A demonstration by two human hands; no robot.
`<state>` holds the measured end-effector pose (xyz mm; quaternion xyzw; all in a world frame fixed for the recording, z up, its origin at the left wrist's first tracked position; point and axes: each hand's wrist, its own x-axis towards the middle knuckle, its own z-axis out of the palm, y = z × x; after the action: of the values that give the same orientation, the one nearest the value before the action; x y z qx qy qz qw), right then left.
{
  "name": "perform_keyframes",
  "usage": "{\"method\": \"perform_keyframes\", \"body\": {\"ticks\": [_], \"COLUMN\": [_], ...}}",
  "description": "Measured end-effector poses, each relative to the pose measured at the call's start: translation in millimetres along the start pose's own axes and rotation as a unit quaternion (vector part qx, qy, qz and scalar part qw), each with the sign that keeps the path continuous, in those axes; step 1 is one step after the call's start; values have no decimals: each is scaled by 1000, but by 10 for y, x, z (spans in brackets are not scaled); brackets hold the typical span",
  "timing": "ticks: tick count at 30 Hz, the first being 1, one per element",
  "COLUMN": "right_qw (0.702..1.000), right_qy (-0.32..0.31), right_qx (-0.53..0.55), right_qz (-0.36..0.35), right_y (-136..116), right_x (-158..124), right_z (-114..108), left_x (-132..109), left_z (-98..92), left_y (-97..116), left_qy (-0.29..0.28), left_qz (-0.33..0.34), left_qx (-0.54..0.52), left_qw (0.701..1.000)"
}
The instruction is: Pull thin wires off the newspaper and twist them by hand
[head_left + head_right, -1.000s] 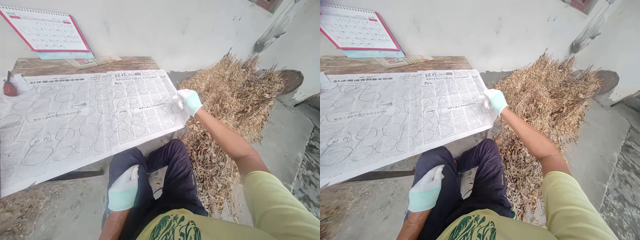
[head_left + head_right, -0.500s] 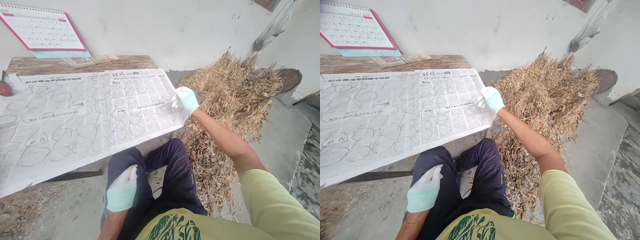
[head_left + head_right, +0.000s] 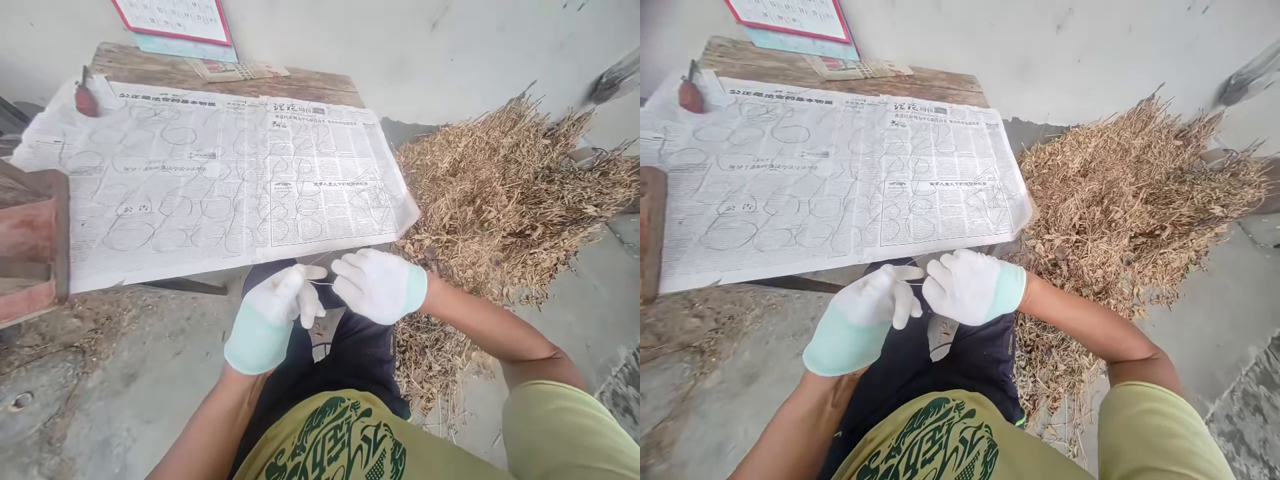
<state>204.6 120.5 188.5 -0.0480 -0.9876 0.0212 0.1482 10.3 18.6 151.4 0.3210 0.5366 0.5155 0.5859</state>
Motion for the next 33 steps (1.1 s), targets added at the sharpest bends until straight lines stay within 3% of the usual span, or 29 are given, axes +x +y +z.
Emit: {"method": "perform_keyframes", "body": {"ticks": [2, 4, 6, 8, 10, 11, 13, 14, 17, 20, 26, 33], "right_qw": [997, 997, 997, 970, 901, 856, 764, 722, 620, 563, 487, 444], "right_qy": [-19, 1, 78, 182, 247, 250, 216, 191, 154, 171, 200, 232], "right_qx": [-66, -69, -15, 69, 171, 230, 365, 438, 622, 704, 780, 797], "right_qz": [-42, -36, 18, 144, 312, 390, 487, 501, 452, 398, 337, 336], "right_y": [-36, -57, -93, -151, -206, -225, -244, -246, -244, -252, -288, -413], "right_x": [20, 4, -39, -85, -103, -96, -56, -28, 48, 80, 59, 41], "right_z": [63, 143, 234, 331, 432, 482, 576, 615, 692, 732, 886, 1017], "left_x": [21, 5, -26, -54, -69, -72, -73, -73, -68, -54, -28, -47], "left_z": [7, 8, 2, -15, -42, -58, -90, -106, -146, -186, -288, -327], "left_y": [-23, -58, -82, -92, -96, -98, -105, -110, -135, -160, -166, -119], "left_qy": [22, 52, 88, 116, 130, 132, 125, 116, 83, 71, 14, 6], "left_qz": [-14, -6, 18, 39, 49, 51, 45, 39, 10, -11, -6, -14], "left_qx": [-10, -6, 24, 64, 96, 105, 110, 109, 96, 63, -19, -28], "left_qw": [1000, 999, 996, 990, 986, 984, 985, 986, 992, 995, 1000, 999]}}
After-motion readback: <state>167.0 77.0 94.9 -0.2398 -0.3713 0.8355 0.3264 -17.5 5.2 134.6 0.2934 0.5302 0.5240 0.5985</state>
